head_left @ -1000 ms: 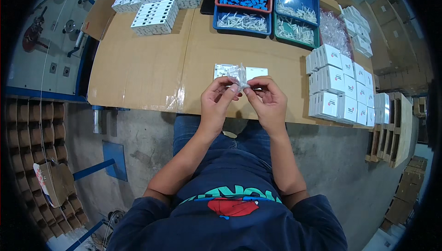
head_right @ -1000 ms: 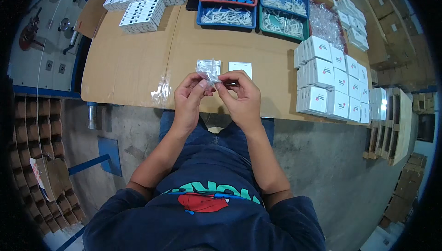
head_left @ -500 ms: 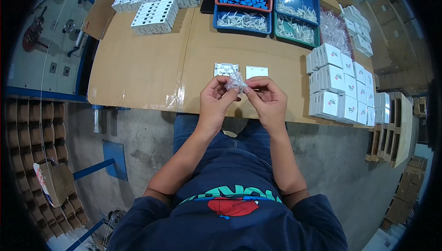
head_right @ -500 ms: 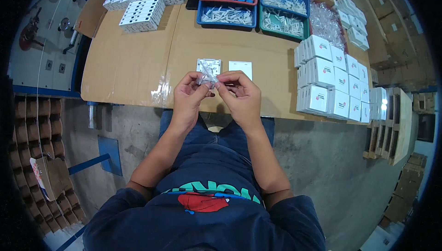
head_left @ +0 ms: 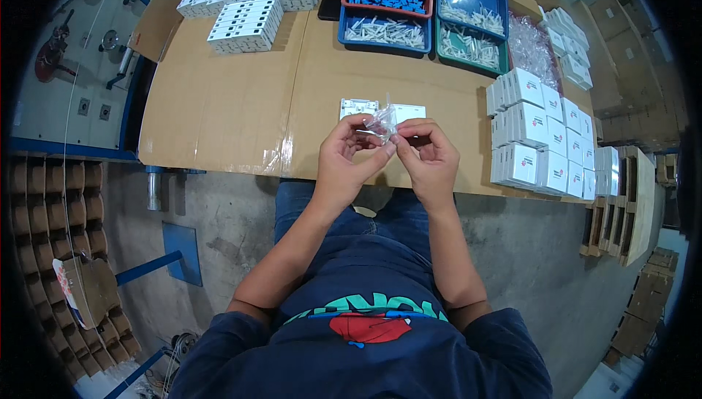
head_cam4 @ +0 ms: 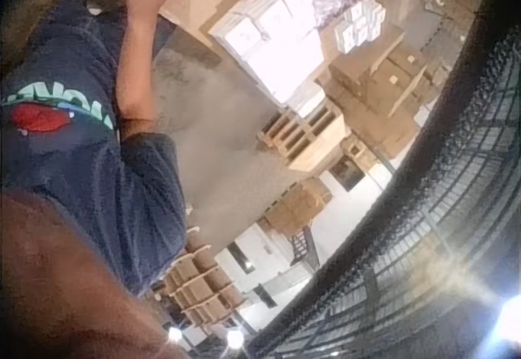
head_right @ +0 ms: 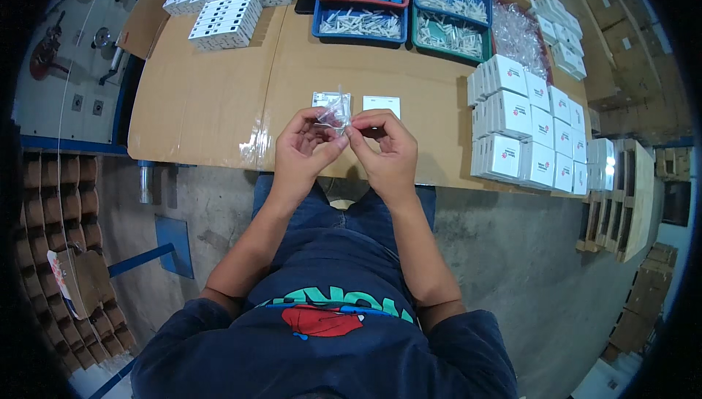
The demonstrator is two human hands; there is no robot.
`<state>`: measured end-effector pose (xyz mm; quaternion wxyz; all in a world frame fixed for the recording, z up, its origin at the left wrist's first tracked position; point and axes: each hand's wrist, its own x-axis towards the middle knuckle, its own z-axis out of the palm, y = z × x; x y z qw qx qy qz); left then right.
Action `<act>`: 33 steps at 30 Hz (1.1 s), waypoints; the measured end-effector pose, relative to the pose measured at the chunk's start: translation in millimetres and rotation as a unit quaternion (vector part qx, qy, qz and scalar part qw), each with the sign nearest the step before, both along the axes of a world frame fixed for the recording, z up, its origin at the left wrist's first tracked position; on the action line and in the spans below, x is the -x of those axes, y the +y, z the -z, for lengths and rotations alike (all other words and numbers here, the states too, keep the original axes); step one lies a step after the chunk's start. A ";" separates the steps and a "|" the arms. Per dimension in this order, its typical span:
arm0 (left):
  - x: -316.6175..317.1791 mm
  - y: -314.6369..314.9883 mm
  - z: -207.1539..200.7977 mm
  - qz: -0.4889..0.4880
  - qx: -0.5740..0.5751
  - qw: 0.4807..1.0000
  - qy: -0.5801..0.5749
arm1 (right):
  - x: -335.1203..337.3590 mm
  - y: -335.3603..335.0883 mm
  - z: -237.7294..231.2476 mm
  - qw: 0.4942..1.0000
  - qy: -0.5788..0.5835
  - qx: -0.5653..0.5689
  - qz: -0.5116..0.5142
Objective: Packaging small blue plastic parts into white cardboard boxes.
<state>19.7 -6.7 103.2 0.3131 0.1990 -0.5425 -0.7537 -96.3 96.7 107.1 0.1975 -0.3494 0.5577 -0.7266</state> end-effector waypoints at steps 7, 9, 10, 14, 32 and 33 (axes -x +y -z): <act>0.7 -3.4 -7.5 0.011 0.076 0.997 0.002 | 5.2 4.3 -4.6 0.999 -0.021 0.015 -0.036; -0.5 -3.4 -5.6 0.009 0.067 0.998 0.000 | 7.1 5.4 -5.6 0.999 -0.006 -0.006 -0.051; -0.9 -3.2 -4.7 0.009 0.057 0.998 -0.001 | 6.5 5.4 -7.4 0.999 -0.007 -0.006 -0.051; -1.5 -2.5 -2.1 0.010 0.057 0.998 -0.002 | 7.9 6.0 -15.6 0.996 -0.073 -0.007 -0.051; 4.0 7.3 7.7 0.005 -0.079 0.997 0.026 | 13.1 9.6 -6.2 0.983 -0.122 -0.083 -0.113; 4.2 7.7 5.5 0.001 -0.089 0.996 0.023 | 12.8 9.6 -7.3 0.982 -0.135 -0.080 -0.109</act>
